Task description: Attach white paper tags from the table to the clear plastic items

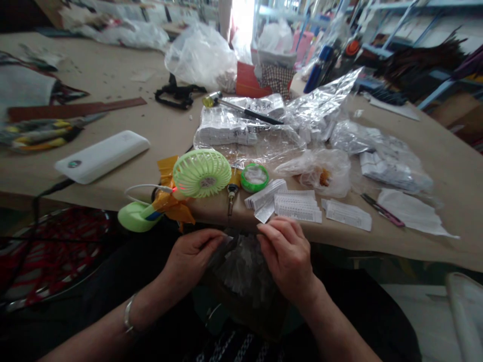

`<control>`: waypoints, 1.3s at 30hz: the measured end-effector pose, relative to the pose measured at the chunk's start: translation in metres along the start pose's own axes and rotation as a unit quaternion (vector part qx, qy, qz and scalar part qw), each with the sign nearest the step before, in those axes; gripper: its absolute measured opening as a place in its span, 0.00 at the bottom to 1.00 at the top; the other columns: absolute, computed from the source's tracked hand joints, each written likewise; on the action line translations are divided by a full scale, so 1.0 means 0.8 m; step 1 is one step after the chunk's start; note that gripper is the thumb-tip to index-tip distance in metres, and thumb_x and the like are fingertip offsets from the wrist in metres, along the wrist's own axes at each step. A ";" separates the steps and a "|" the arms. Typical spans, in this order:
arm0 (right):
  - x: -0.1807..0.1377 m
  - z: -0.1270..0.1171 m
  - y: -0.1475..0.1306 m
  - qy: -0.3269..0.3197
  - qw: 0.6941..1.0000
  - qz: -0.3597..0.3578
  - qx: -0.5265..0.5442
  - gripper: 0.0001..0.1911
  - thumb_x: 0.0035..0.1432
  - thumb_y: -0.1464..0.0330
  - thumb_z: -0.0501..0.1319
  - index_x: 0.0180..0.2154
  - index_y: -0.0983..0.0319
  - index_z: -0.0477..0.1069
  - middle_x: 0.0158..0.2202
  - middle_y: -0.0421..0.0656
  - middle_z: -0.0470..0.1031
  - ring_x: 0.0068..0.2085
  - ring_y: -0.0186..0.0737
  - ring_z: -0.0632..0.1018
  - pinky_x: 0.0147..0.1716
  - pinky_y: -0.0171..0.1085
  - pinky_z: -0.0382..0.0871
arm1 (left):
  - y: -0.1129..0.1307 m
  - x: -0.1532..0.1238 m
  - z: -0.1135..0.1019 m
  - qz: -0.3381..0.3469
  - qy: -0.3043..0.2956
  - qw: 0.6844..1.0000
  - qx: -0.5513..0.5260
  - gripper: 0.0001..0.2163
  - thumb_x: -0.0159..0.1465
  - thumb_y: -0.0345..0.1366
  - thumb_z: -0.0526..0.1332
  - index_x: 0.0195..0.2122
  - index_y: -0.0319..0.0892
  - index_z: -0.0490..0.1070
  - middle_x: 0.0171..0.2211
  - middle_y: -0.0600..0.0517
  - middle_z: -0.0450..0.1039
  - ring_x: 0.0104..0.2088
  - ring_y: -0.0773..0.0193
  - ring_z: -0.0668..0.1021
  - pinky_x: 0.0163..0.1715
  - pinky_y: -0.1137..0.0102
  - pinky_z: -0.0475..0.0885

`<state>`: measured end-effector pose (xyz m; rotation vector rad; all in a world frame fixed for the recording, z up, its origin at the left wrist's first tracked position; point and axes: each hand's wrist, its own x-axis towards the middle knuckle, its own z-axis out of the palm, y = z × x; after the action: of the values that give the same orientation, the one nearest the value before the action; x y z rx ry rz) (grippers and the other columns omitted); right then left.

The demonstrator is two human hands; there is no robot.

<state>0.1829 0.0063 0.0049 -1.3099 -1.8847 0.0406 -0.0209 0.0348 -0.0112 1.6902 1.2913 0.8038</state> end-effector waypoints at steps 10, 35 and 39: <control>0.017 0.011 0.032 0.010 0.978 -0.052 -0.200 0.07 0.56 0.70 0.61 0.38 0.57 0.74 0.39 0.38 0.79 0.47 0.43 0.72 0.53 0.48 0.54 | -0.016 -0.006 0.012 0.001 -0.021 1.000 0.011 0.09 0.61 0.34 0.57 0.37 0.43 0.76 0.35 0.51 0.78 0.35 0.63 0.78 0.37 0.72 0.68; -0.016 -0.025 0.044 0.002 0.984 -0.033 -0.176 0.17 0.57 0.70 0.59 0.49 0.63 0.68 0.43 0.49 0.74 0.50 0.48 0.69 0.48 0.48 0.66 | 0.057 0.023 0.074 -0.305 -0.121 0.807 -0.491 0.06 0.58 0.32 0.61 0.34 0.34 0.73 0.24 0.49 0.75 0.23 0.68 0.76 0.25 0.73 0.72; -0.010 -0.030 0.063 -0.020 0.962 -0.005 -0.272 0.14 0.58 0.71 0.58 0.46 0.62 0.71 0.44 0.48 0.74 0.48 0.47 0.70 0.48 0.46 0.64 | 0.054 0.016 0.077 -0.319 -0.119 0.822 -0.457 0.06 0.59 0.32 0.61 0.35 0.35 0.71 0.24 0.49 0.75 0.23 0.67 0.76 0.24 0.73 0.72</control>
<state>0.2374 0.0131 -0.0067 -1.6660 -2.0145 -0.4909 0.0545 0.0279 0.0001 0.5027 0.9419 0.6079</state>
